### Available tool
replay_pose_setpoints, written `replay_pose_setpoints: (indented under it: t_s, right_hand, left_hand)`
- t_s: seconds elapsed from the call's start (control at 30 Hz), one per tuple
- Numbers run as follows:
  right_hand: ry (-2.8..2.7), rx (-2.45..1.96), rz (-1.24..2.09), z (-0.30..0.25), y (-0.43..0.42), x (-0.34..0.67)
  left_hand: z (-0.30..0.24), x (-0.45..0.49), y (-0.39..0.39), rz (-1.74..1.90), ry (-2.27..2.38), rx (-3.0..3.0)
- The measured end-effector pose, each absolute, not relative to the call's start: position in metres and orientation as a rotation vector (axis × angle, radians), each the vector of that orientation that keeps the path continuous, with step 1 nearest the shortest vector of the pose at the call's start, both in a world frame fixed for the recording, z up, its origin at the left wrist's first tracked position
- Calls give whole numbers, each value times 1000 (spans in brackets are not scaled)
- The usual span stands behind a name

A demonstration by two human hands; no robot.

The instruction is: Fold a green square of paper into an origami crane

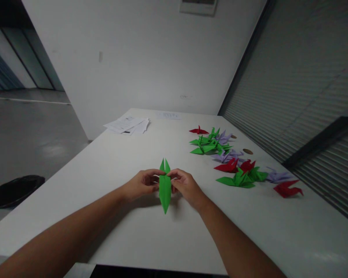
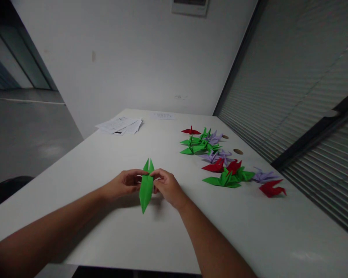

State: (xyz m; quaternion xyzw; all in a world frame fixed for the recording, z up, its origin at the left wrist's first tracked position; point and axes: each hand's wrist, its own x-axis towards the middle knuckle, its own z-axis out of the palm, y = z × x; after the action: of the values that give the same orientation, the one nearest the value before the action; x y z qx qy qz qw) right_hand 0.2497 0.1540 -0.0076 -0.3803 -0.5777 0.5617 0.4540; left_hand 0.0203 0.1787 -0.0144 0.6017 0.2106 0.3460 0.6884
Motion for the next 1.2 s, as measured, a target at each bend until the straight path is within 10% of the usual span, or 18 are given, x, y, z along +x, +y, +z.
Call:
replay_pose_setpoints:
  t_s: [1.2]
  right_hand:
    - [-1405,-949,1286,-17,153,236]
  left_hand:
    - [-5,36,169,1073,656,1343]
